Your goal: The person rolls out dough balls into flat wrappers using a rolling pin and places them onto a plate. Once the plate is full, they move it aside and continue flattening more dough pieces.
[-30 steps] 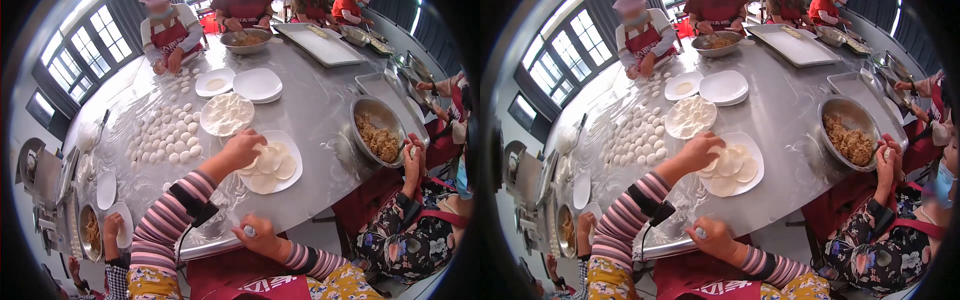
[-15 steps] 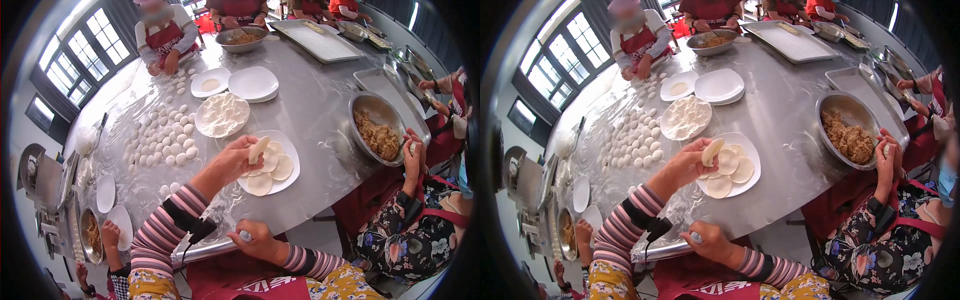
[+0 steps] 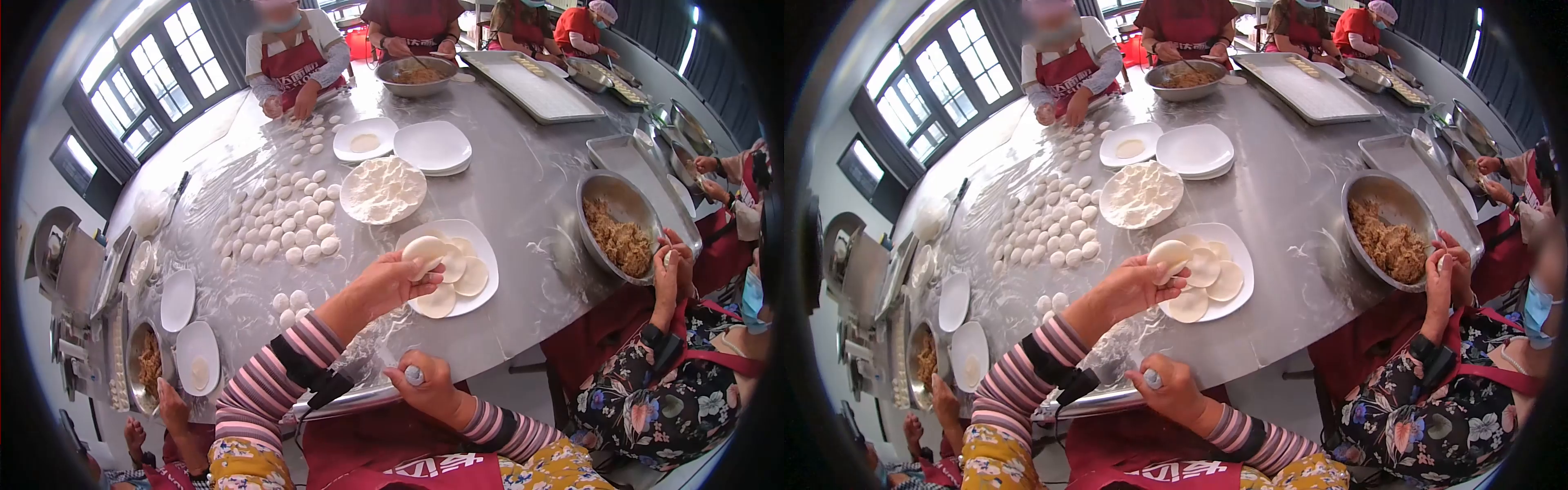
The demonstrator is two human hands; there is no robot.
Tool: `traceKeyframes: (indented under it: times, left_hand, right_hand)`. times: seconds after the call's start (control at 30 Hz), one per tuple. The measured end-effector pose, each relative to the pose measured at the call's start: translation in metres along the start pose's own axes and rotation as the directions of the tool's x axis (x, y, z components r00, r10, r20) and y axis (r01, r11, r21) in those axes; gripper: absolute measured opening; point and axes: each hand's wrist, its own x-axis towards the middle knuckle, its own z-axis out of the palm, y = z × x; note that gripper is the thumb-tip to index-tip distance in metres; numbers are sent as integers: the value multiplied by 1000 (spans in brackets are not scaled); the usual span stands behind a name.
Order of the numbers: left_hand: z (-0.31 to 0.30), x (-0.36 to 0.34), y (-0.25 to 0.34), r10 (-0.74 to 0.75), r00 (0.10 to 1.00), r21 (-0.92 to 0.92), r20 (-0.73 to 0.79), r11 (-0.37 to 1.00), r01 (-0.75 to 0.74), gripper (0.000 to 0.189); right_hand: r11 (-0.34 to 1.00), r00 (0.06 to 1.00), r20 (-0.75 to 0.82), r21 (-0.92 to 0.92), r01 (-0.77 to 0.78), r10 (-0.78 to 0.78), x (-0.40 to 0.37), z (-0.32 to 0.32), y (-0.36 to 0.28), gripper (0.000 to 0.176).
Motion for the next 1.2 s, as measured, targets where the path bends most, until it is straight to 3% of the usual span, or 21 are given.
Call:
traceKeyframes:
  times: [0.13, 0.2, 0.23, 0.27, 0.33, 0.37, 0.4, 0.43, 0.47, 0.5, 0.57, 0.6, 0.67, 0.73, 0.8, 0.83, 0.9, 0.93, 1.0, 1.13, 1.2]
  left_hand:
    - [-2, -2, 2, 43, 987, 63, -152, 997, -34, 35]
    - [-9, 3, 5, 402, 837, 436, -371, 871, -225, 28]
    - [3, 4, 12, 522, 735, 513, -434, 813, -275, 21]
    - [5, 6, 18, 520, 735, 512, -435, 814, -274, 21]
    - [8, 11, 28, 908, 419, 955, -11, 134, -266, 16]
    - [16, 17, 31, 894, 236, 925, 380, -361, -120, 18]
    - [5, 27, 27, 745, 318, 805, 587, -580, -127, 24]
    - [3, 32, 12, 601, 534, 772, 595, -613, -170, 27]
    - [4, 31, -5, 416, 712, 743, 566, -631, -222, 31]
    - [3, 24, -18, 425, 709, 749, 563, -625, -220, 31]
    - [0, 9, -27, 392, 804, 873, 446, -388, -295, 36]
    - [-5, 0, -21, 396, 802, 874, 448, -383, -299, 36]
    - [-11, -33, 6, 517, 820, 967, 244, -192, -167, 39]
    - [-29, -72, 25, 616, 784, 997, 78, -34, -73, 39]
    - [-57, -109, 26, 739, 671, 989, -57, -50, 139, 31]
    - [-71, -126, 28, 746, 663, 989, -65, -41, 143, 31]
    - [-97, -157, 26, 676, 614, 893, -408, 158, 420, 25]
    - [-107, -167, 22, 680, 592, 879, -433, 172, 445, 25]
    - [-132, -189, 17, 669, 585, 810, -460, 45, 585, 24]
    - [-144, -194, 4, 540, 613, 803, -577, 234, 549, 30]
    - [-145, -183, -3, 616, 562, 808, -552, 231, 542, 32]
  right_hand:
    - [1000, 1000, 6, -5, -11, 11, 0, 0, -1, 23]
    - [1000, 1000, -13, -9, -4, 3, -1, 0, 0, 23]
    - [1000, 1000, -12, -8, -7, 6, -1, 0, 0, 23]
    - [1000, 1000, -14, 2, 4, -4, -1, 0, -1, 23]
    - [1000, 1000, -15, 9, 13, -13, 1, 0, -1, 23]
    - [1000, 1000, -11, -5, 7, -7, 1, -1, -2, 23]
    - [1000, 1000, -8, -20, 2, -2, 1, -1, -3, 23]
    - [1000, 1000, -4, -25, 0, -1, 1, 0, -1, 23]
    - [1000, 1000, -13, -25, 12, -12, 0, 2, 2, 23]
    - [999, 1000, -18, -25, 23, -23, -1, 2, 3, 23]
    - [999, 1000, -15, -29, 18, -18, 1, 1, 3, 22]
    - [1000, 1000, -29, -25, 3, -4, 0, 2, 1, 22]
    - [999, 999, -31, -37, -11, 10, -2, 3, 1, 22]
    - [999, 1000, -19, -49, -19, 18, -3, 2, 0, 22]
    - [997, 997, -55, -53, -59, 56, -2, 5, -1, 22]
    - [997, 997, -76, -74, -8, 3, 0, 5, -1, 21]
    - [993, 997, -72, -117, -2, -6, 1, 4, -1, 21]
    - [988, 997, -75, -152, 0, -11, 1, 6, -2, 21]
    - [928, 980, -2, -321, 189, -201, 5, 6, -3, 20]
    - [985, 998, -66, -174, -3, -8, -4, 8, 14, 20]
    - [985, 993, -78, -141, -95, 85, -2, 11, 14, 21]
